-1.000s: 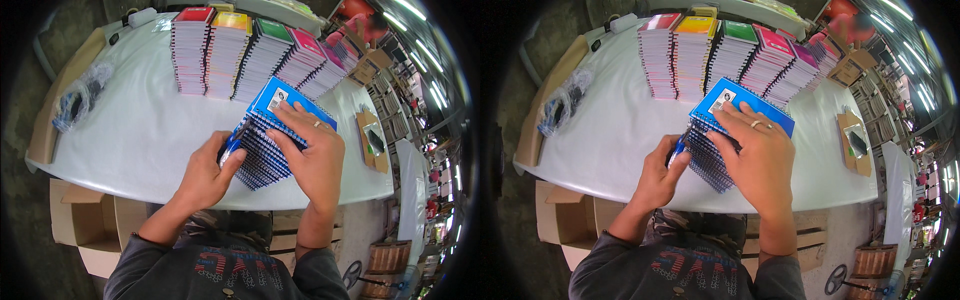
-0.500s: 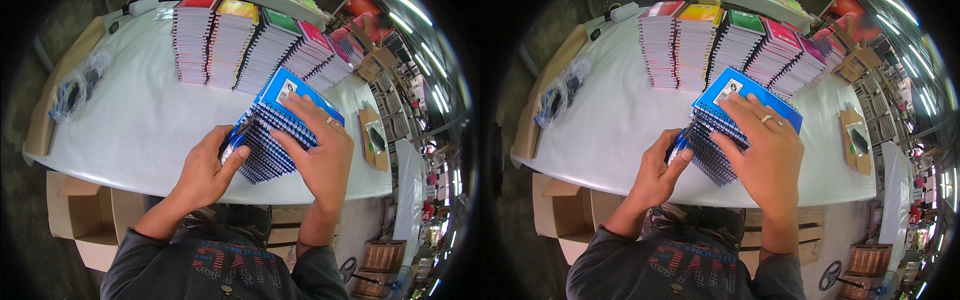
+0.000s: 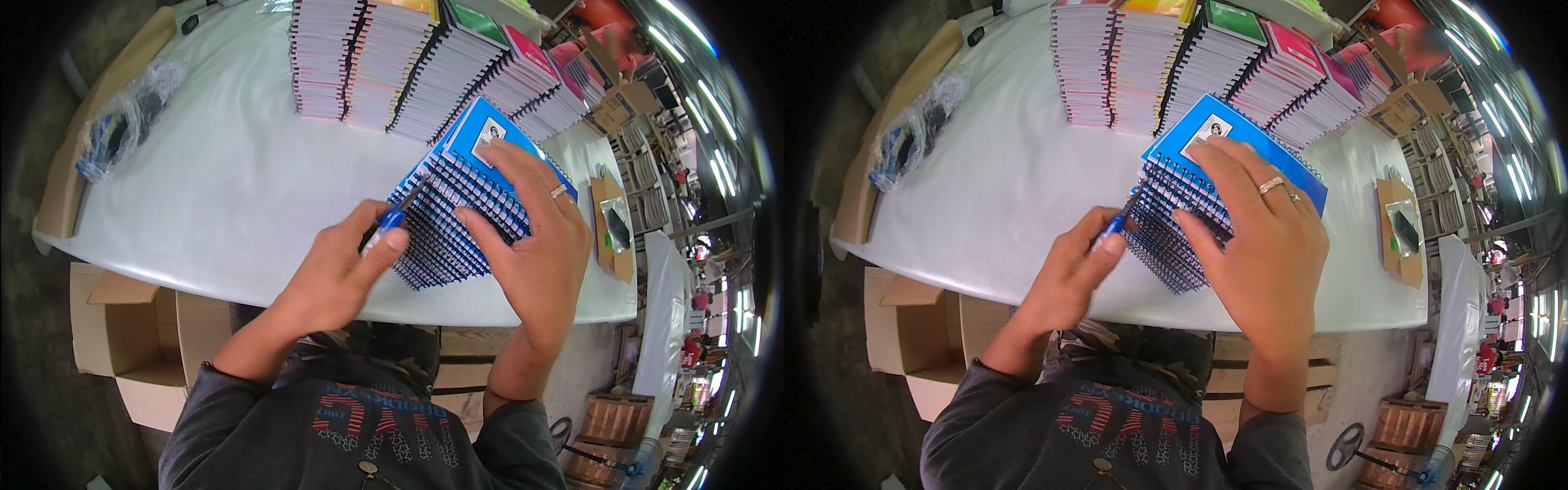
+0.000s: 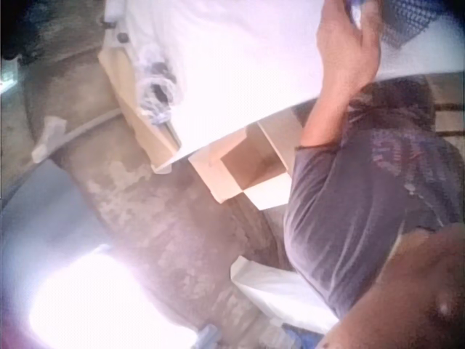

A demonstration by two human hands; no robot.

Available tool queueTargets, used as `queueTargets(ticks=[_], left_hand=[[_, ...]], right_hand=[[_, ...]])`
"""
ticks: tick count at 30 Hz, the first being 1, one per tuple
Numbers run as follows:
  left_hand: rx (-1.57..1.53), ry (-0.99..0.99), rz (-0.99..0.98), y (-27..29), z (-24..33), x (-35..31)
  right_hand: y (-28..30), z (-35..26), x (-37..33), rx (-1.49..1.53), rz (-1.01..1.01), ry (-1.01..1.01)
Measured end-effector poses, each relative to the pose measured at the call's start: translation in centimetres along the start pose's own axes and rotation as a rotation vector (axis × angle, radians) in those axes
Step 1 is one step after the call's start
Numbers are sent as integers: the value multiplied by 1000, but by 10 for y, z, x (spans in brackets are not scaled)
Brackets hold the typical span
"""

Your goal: The person uses side-cutter pliers to trim the ends of spiral bindings on a stack of blue notebooks, then aligns and stacks them on a table.

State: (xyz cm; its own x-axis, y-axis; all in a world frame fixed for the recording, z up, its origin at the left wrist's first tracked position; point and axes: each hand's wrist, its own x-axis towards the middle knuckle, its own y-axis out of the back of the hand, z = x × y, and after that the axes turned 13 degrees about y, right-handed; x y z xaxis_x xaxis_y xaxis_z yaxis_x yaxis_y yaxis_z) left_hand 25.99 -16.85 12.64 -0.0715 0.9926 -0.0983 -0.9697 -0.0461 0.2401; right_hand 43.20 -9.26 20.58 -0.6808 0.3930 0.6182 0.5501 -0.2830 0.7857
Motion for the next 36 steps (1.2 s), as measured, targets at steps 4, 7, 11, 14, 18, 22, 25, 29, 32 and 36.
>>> queueTargets(ticks=[4,7,11,14,18,22,25,29,32,36], left_hand=[[-390,128,-336,5,-9,7],[-1110,408,-635,0,-11,4],[-754,288,-567,8,-16,9],[-22,109,-36,-4,-10,4],[-415,174,-261,1,-19,7],[-1100,342,-748,4,-33,11],[-1198,362,-821,6,-32,11],[-625,316,-483,11,-20,6],[-12,109,2,-8,-19,2],[-528,231,-284,-6,-26,4]], right_hand=[[2,-4,3,-82,-88,-14],[0,-7,3,-96,-76,12],[3,-2,2,-100,-75,4],[-1,-3,2,-117,-68,20],[4,-6,3,-132,-128,28],[5,-7,4,-152,-148,50],[3,-4,3,-134,-145,48],[4,-4,2,-154,-161,46],[2,-6,3,-167,-153,62],[4,-7,3,-152,-174,30]])
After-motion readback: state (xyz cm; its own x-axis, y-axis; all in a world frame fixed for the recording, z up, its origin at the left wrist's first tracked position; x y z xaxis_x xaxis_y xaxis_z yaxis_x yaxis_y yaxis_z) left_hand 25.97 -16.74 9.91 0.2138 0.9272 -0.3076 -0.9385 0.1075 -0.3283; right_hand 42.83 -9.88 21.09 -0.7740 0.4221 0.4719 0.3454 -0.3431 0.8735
